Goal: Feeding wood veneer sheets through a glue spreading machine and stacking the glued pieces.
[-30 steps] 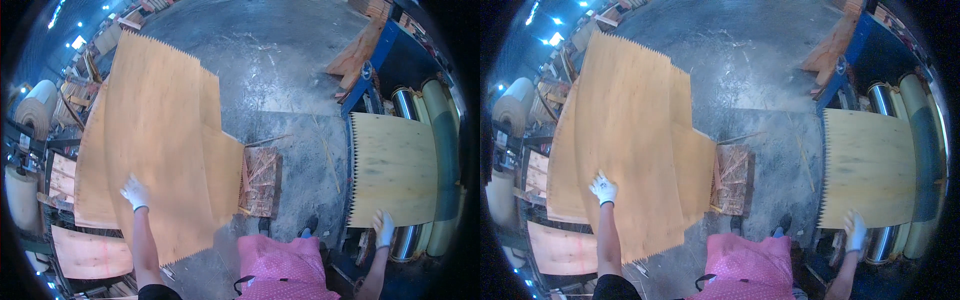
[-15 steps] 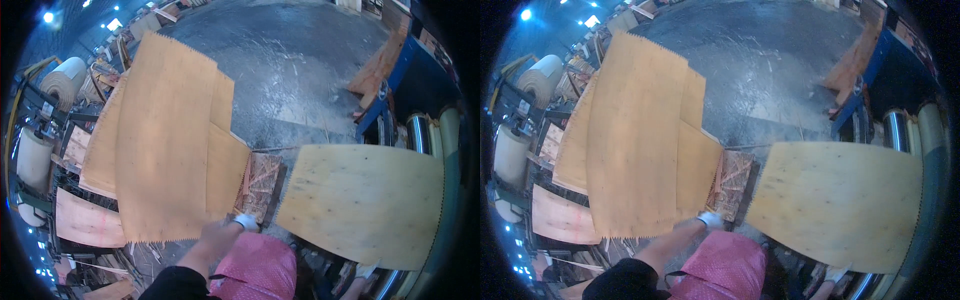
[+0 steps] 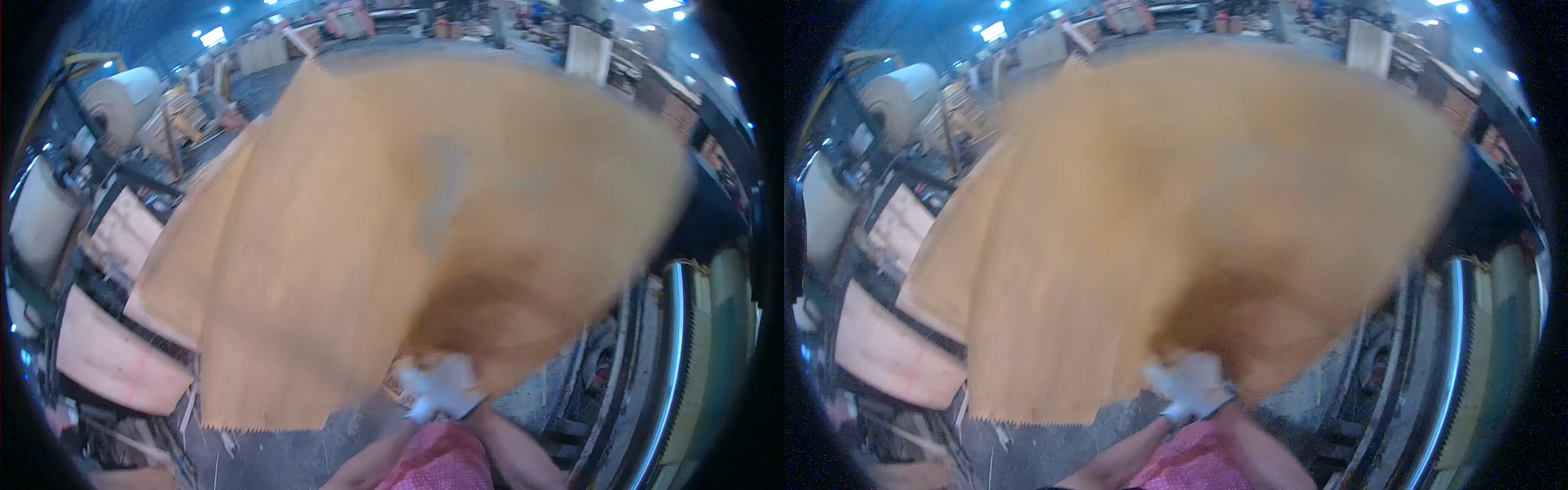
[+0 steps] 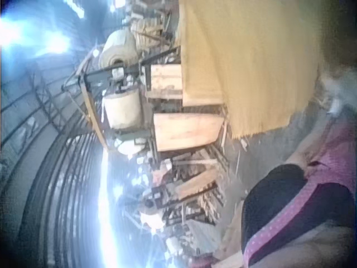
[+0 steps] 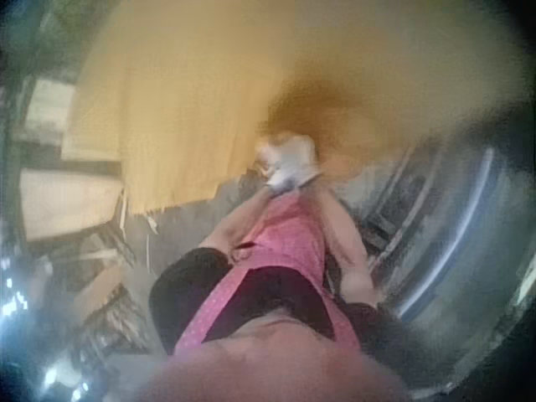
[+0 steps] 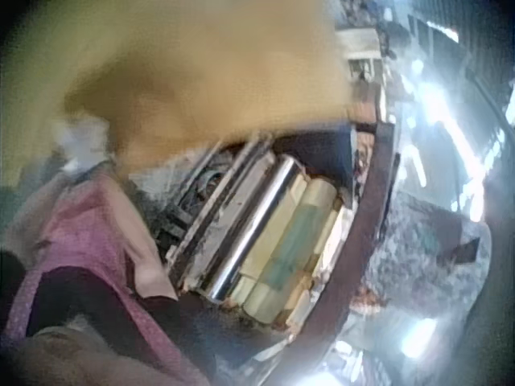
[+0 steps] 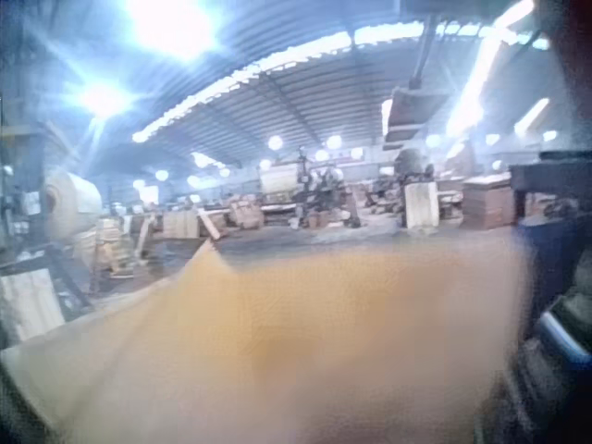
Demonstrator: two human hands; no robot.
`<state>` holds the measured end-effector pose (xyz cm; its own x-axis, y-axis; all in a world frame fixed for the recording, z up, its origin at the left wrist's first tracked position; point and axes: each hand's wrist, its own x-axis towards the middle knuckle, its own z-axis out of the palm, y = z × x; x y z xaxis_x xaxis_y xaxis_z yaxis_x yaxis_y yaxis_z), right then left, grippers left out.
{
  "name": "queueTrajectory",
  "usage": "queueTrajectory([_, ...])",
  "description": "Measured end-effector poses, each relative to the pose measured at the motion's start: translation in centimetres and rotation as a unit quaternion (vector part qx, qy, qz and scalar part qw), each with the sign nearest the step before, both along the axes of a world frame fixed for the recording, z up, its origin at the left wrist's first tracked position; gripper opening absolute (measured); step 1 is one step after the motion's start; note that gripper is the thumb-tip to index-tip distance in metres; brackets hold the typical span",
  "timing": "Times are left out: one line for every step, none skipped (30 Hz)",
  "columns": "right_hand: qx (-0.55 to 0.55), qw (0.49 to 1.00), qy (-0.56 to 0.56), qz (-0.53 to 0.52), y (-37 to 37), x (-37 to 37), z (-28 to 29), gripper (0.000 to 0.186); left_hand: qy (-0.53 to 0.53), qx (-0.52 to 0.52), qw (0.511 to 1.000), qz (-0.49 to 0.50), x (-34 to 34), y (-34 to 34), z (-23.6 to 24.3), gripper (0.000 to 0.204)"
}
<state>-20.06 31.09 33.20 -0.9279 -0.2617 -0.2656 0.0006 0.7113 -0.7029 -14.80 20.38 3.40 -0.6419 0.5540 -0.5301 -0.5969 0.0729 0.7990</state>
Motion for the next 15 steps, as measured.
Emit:
queueTrajectory([0.079,0.98,0.171,-0.069,-2.6,1.0,-5.2,0.02,0.011,-0.014,1.0,0.013,-0.7,-2.1,0.0,0.065])
queueTrajectory([-0.215,0.977,0.002,0.01,-3.3,1.0,-5.8,0.032,0.013,-0.048,0.998,0.041,-1.2,-5.7,-0.7,0.066])
queueTrajectory([-0.353,0.936,-0.019,-0.005,-3.5,0.5,-5.1,0.04,0.007,-0.076,0.995,0.071,-1.7,-9.4,-1.3,0.066])
queueTrajectory([-0.488,0.872,-0.026,-0.014,-3.7,0.2,-4.0,0.049,-0.005,-0.114,0.986,0.118,-2.4,-14.8,-2.2,0.066])
queueTrajectory([-0.402,0.913,0.063,-0.028,-2.6,0.0,-4.3,0.053,-0.032,-0.142,0.975,0.168,-2.6,-19.2,-3.2,0.067])
queueTrajectory([-0.376,0.922,0.019,-0.09,-0.6,-0.1,-4.5,0.039,-0.063,-0.162,0.962,0.213,-2.8,-22.7,-4.0,0.067])
queueTrajectory([-0.35,0.923,-0.023,-0.161,2.5,0.5,-4.8,0.029,-0.098,-0.179,0.95,0.236,-3.0,-24.9,-4.6,0.068])
queueTrajectory([-0.331,0.92,-0.006,-0.211,6.0,2.3,-6.2,0.029,-0.131,-0.198,0.94,0.244,-3.2,-25.9,-5.0,0.068])
queueTrajectory([-0.221,0.933,0.083,-0.271,10.0,5.1,-8.3,0.033,-0.156,-0.212,0.937,0.229,-3.5,-25.1,-5.3,0.069])
queueTrajectory([-0.11,0.928,0.161,-0.318,13.6,8.0,-10.8,0.037,-0.177,-0.227,0.934,0.21,-3.7,-24.2,-5.7,0.07])
queueTrajectory([-0.012,0.924,0.216,-0.316,17.1,11.8,-13.0,0.031,-0.191,-0.24,0.933,0.189,-3.4,-23.0,-5.8,0.07])
queueTrajectory([-0.161,0.858,0.114,-0.474,18.0,15.0,-11.6,0.034,-0.207,-0.253,0.929,0.175,-2.3,-23.1,-5.5,0.071])
queueTrajectory([-0.125,0.828,0.079,-0.541,19.7,18.1,-9.8,0.038,-0.189,-0.259,0.935,0.154,-3.0,-22.0,-5.5,0.069])
queueTrajectory([-0.069,0.8,0.058,-0.593,21.3,21.6,-8.2,0.041,-0.16,-0.261,0.945,0.113,-3.3,-20.5,-5.7,0.067])
queueTrajectory([-0.04,0.752,0.012,-0.658,23.6,26.1,-9.3,0.04,-0.123,-0.259,0.957,0.053,-3.5,-17.7,-5.8,0.065])
